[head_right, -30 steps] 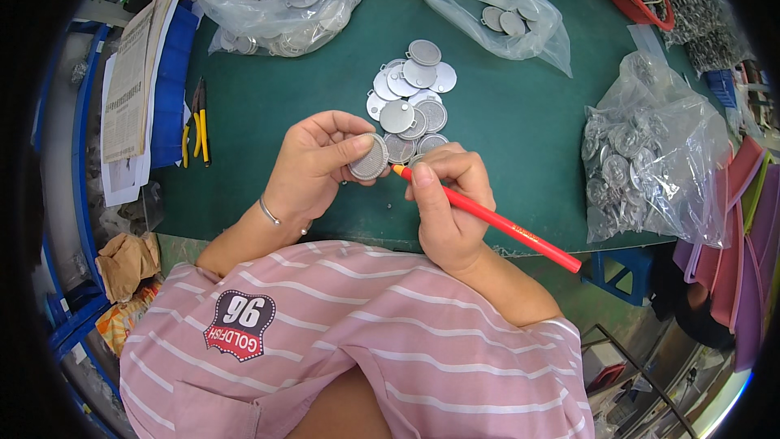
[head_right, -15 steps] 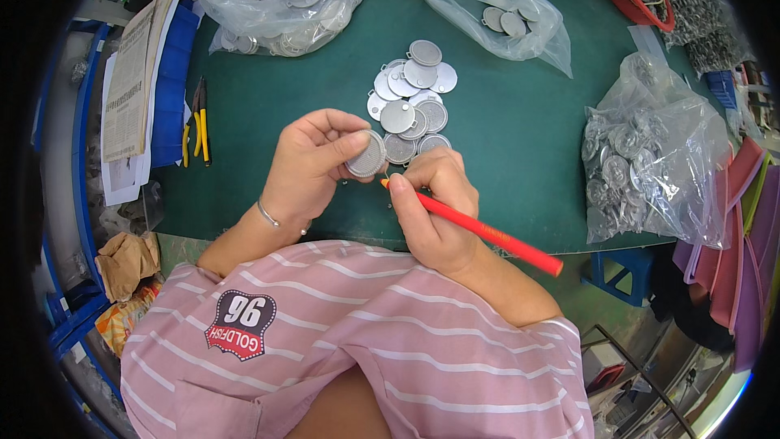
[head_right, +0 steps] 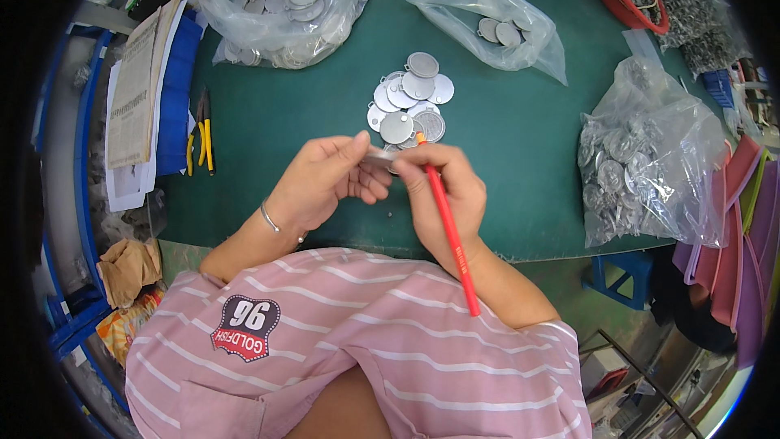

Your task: The person picks up small metal disks from a workbench and marks each one with a red pencil before stacking them, and also handles plastic bags containing these parts.

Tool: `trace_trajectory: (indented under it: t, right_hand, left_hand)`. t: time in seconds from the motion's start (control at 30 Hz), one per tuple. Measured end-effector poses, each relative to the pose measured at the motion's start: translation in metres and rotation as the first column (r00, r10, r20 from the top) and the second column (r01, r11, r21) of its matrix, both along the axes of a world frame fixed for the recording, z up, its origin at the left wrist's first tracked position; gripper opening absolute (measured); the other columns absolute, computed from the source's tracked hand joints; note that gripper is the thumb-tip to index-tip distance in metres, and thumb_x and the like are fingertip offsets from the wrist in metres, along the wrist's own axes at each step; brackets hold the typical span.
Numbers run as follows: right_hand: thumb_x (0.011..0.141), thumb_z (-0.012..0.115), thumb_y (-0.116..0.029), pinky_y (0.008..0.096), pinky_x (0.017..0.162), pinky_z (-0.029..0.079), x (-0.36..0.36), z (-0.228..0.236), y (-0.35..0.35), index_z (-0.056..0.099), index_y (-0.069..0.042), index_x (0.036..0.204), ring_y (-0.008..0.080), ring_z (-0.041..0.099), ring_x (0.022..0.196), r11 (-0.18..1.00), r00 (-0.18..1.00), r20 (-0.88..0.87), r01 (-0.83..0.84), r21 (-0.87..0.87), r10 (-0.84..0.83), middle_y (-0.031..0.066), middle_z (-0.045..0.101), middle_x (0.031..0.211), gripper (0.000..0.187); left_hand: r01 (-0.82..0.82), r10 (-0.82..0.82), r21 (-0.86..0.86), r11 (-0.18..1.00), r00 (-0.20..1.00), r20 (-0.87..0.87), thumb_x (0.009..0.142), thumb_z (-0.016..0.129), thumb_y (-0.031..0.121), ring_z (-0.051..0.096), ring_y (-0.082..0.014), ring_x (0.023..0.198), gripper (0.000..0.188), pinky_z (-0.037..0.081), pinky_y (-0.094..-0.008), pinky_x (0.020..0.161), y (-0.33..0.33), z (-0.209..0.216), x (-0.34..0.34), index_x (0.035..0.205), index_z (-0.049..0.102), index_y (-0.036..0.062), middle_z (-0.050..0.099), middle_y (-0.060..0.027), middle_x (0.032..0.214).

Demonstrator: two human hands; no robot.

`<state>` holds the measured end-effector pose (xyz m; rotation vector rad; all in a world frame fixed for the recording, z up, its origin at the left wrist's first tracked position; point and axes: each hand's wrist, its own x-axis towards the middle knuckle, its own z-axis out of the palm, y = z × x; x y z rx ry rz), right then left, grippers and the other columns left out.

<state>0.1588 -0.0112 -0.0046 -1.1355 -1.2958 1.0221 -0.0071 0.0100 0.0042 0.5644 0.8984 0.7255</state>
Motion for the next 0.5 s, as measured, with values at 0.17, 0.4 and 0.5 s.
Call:
trace_trajectory:
  t: [0.17,0.4,0.5]
  right_hand:
    - [0.087,0.054,-0.004,0.0238,0.059,0.05,0.005,0.003,0.007,0.047,-0.001,0.095,0.0133,0.058,0.064,0.949,0.905,-0.424,-0.096,-0.3,-0.042,0.0089,0.058,0.081,0.011]
    - [0.09,0.043,-0.004,0.0272,0.065,0.051,0.009,0.002,0.006,0.042,-0.002,0.097,0.0172,0.061,0.071,0.949,0.865,-0.498,-0.101,-0.299,-0.065,0.0158,0.061,0.087,0.007]
    - [0.09,0.043,-0.003,0.027,0.065,0.05,0.012,0.002,0.004,0.042,-0.002,0.096,0.0172,0.061,0.071,0.948,0.867,-0.496,-0.109,-0.301,-0.057,0.0155,0.061,0.086,0.006]
  left_hand:
    - [0.0,0.013,0.127,0.992,0.995,-0.101,0.09,0.053,0.021,0.06,-0.0128,0.065,0.026,0.05,-0.0239,0.06,-0.005,0.001,0.005,0.093,0.059,-0.0038,0.061,-0.0085,0.078]
    - [-0.113,0.109,0.159,0.981,0.993,0.034,0.09,0.051,0.018,0.062,-0.0155,0.068,0.024,0.051,-0.0255,0.061,0.003,0.006,-0.008,0.095,0.057,-0.0041,0.062,-0.0115,0.081]
    - [-0.419,0.375,0.213,0.883,0.901,0.216,0.092,0.048,0.017,0.063,-0.0182,0.076,0.026,0.052,-0.0275,0.064,0.039,0.018,-0.027,0.101,0.054,-0.0059,0.063,-0.0149,0.088]
